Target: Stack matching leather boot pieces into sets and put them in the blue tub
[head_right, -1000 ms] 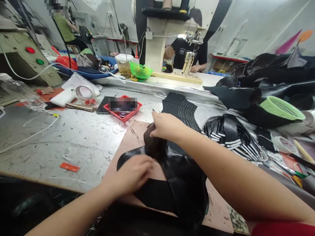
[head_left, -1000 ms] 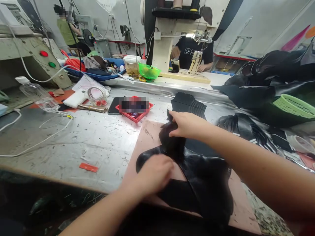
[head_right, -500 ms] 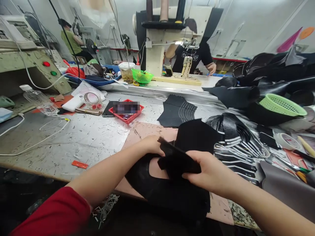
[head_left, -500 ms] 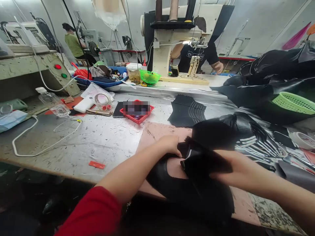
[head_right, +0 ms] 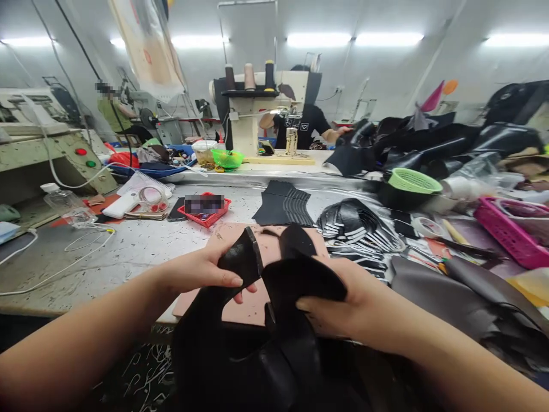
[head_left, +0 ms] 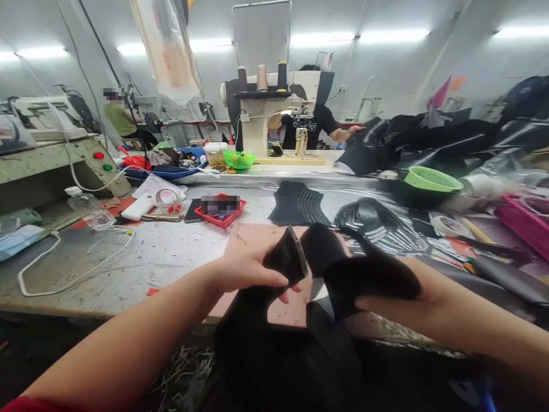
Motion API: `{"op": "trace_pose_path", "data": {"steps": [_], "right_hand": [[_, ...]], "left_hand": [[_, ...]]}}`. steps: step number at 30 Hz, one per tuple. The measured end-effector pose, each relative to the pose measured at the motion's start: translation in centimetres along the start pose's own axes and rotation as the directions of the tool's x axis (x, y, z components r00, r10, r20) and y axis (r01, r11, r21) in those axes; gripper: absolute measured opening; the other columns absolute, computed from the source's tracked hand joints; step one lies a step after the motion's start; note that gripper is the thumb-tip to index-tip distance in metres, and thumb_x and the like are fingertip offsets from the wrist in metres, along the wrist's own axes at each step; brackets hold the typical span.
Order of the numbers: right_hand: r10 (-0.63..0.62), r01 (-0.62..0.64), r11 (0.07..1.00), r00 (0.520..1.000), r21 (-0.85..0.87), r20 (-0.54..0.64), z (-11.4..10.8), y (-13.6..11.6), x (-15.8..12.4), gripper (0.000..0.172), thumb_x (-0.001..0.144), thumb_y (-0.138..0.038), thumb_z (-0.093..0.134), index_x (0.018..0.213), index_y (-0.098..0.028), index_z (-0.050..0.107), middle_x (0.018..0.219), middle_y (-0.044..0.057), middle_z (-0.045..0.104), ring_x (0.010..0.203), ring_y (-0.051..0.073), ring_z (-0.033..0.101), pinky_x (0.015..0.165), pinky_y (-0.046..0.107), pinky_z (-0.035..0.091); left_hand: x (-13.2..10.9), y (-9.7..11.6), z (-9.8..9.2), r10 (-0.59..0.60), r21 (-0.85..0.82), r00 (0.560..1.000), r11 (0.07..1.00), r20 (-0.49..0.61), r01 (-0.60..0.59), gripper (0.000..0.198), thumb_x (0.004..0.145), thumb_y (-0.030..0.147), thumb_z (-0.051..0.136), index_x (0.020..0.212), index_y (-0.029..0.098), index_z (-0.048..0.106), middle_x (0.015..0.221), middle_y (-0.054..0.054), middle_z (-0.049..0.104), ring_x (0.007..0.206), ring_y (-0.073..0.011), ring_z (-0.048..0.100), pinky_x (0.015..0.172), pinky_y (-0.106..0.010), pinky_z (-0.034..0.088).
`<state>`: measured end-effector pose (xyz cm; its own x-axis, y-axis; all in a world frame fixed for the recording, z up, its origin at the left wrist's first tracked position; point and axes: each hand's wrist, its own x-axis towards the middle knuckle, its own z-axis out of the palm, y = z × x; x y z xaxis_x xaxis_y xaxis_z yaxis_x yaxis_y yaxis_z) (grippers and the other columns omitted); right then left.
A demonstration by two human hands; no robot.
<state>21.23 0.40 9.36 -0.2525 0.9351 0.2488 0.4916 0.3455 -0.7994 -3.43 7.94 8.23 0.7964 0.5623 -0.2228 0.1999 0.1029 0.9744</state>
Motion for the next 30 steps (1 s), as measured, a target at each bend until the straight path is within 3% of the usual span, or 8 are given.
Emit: {"op": "trace_pose_path", "data": {"steps": [2, 5, 9, 19, 24, 30], "right_hand": [[0.018, -0.018, 1.000, 0.999, 0.009, 0.042, 0.1, -0.6, -0.1, 0.024, 0.065, -0.023, 0.066, 0.088, -0.024, 0.069, 0.079, 0.000, 0.071, 0.071, 0.024, 0.067, 0.062, 0.033, 0.056], [0.010, -0.009, 1.000, 0.998, 0.024, -0.067, 0.2, -1.0, -0.5, 0.045, 0.059, -0.018, 0.069, 0.103, -0.021, 0.063, 0.098, 0.003, 0.069, 0.090, 0.025, 0.063, 0.080, 0.036, 0.052], [-0.003, 0.009, 0.999, 0.992, 0.045, -0.128, 0.3, -0.8, -1.4, 0.047, 0.059, -0.019, 0.070, 0.106, -0.019, 0.059, 0.102, 0.004, 0.066, 0.093, 0.024, 0.061, 0.083, 0.037, 0.049], [-0.013, 0.027, 0.997, 0.982, 0.070, -0.190, 0.2, -0.7, -2.7, 0.045, 0.061, -0.019, 0.072, 0.105, -0.022, 0.060, 0.096, 0.001, 0.067, 0.091, 0.023, 0.061, 0.080, 0.035, 0.049], [-0.033, 0.040, 0.999, 0.979, 0.030, -0.201, 0.2, -0.3, -3.0, 0.052, 0.060, -0.017, 0.072, 0.110, -0.023, 0.056, 0.097, 0.000, 0.066, 0.091, 0.023, 0.061, 0.078, 0.034, 0.049], [-0.070, 0.067, 0.997, 0.980, -0.024, -0.188, 0.1, 0.1, -2.8, 0.058, 0.061, -0.016, 0.072, 0.115, -0.023, 0.053, 0.105, 0.002, 0.062, 0.097, 0.023, 0.058, 0.084, 0.036, 0.046]], "left_hand": [[-0.4, 1.0, 2.0, -0.041, -0.046, 0.999, 0.998, 0.007, 0.042, 0.051, 0.069, 0.011, 0.061, 0.117, 0.019, 0.048, 0.086, -0.005, 0.068, 0.068, -0.0170, 0.066, 0.062, -0.028, 0.052], [-0.6, 2.0, 3.9, -0.105, -0.084, 0.994, 0.991, 0.001, 0.105, 0.038, 0.068, 0.014, 0.062, 0.106, 0.018, 0.057, 0.082, -0.003, 0.068, 0.066, -0.0159, 0.065, 0.061, -0.026, 0.051], [-0.6, 2.4, 5.0, -0.129, -0.107, 0.991, 0.986, 0.020, 0.130, 0.028, 0.066, 0.016, 0.063, 0.095, 0.017, 0.062, 0.071, -0.001, 0.069, 0.064, -0.0168, 0.064, 0.061, -0.027, 0.051], [-0.4, 2.4, 6.3, -0.051, -0.148, 0.998, 0.987, 0.036, 0.056, 0.017, 0.068, 0.013, 0.060, 0.082, 0.016, 0.067, 0.068, -0.002, 0.069, 0.060, -0.0146, 0.063, 0.068, -0.028, 0.052], [-0.1, 2.4, 6.3, -0.122, -0.095, 0.991, 0.989, -0.052, 0.117, 0.017, 0.064, 0.017, 0.062, 0.081, 0.016, 0.066, 0.065, -0.001, 0.068, 0.059, -0.0163, 0.063, 0.065, -0.029, 0.052], [0.5, 2.7, 6.5, -0.111, 0.018, 0.982, 0.993, -0.150, 0.115, 0.020, 0.059, 0.017, 0.061, 0.079, 0.015, 0.065, 0.062, 0.000, 0.066, 0.058, -0.0161, 0.062, 0.060, -0.027, 0.051]]}}
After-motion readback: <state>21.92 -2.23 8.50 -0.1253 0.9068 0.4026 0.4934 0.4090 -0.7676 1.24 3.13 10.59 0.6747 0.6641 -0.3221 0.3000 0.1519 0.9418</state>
